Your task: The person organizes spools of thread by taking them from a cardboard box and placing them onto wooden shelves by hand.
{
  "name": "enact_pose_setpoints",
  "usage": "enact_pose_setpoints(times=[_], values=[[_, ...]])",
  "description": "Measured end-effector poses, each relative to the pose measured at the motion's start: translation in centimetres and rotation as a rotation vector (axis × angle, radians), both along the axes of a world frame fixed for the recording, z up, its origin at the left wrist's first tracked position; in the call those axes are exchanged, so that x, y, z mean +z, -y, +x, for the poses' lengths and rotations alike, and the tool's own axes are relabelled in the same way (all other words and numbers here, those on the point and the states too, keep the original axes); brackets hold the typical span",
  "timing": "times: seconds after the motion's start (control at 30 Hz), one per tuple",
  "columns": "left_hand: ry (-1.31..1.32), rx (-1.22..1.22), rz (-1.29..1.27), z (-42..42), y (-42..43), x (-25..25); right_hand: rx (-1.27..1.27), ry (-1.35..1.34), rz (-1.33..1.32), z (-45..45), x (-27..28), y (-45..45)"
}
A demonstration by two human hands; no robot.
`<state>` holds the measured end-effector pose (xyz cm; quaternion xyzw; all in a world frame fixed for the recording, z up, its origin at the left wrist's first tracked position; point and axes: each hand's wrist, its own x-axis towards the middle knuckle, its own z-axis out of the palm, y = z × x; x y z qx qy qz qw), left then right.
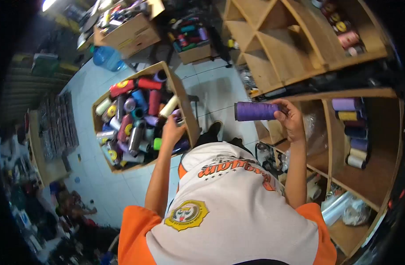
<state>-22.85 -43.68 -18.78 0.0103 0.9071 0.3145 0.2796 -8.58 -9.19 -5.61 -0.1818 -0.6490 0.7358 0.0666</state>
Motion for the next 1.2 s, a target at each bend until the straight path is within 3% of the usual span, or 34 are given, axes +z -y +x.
enact_pose_setpoints(times=[0.07,0.1,0.13,0.17,0.23,0.27,0.37,0.5,0.6,0.7,0.8,0.97,1.2], values=[[-0.005,-0.081,-0.011,-0.8,0.1,1.1,-0.084,0.029,0.103,2.3,1.5,-1.0],[-0.244,-0.096,0.168,-0.9,1.9,-3.2,-0.122,0.04,0.074,3.4,1.7,-1.4],[-0.066,-0.008,0.308,-1.8,3.8,-6.1,-0.133,0.011,0.164,4.5,2.5,-1.6],[-0.124,0.024,0.252,-0.8,1.4,1.2,-0.165,0.012,0.124,6.3,2.5,-2.6],[-0.425,-0.071,0.389,-2.4,2.7,2.8,-0.242,-0.001,-0.006,9.6,4.2,-3.8],[-0.199,0.117,0.475,-2.8,1.5,6.3,-0.276,-0.003,-0.034,11.3,5.1,-4.5],[-0.221,0.002,0.722,-5.3,-1.9,13.2,-0.575,-0.041,0.289,15.0,8.4,-5.5],[-0.205,-0.121,1.012,-2.9,-10.7,20.0,-0.865,0.165,0.609,20.3,12.6,-7.8],[-0.116,-0.251,1.138,-1.5,-16.3,18.6,-0.912,0.274,0.999,23.4,13.2,-11.8],[-0.008,-0.34,1.159,4.0,-22.0,19.5,-0.952,0.425,1.137,24.5,12.1,-16.3],[0.28,-0.441,1.241,8.7,-25.5,18.2,-0.988,0.595,1.165,24.3,10.7,-19.9],[0.479,-0.613,1.231,13.9,-27.1,17.1,-0.948,0.578,1.177,23.7,10.6,-22.2],[0.442,-0.64,1.156,15.5,-27.6,15.6,-0.898,0.574,1.103,23.6,11.1,-22.8]])
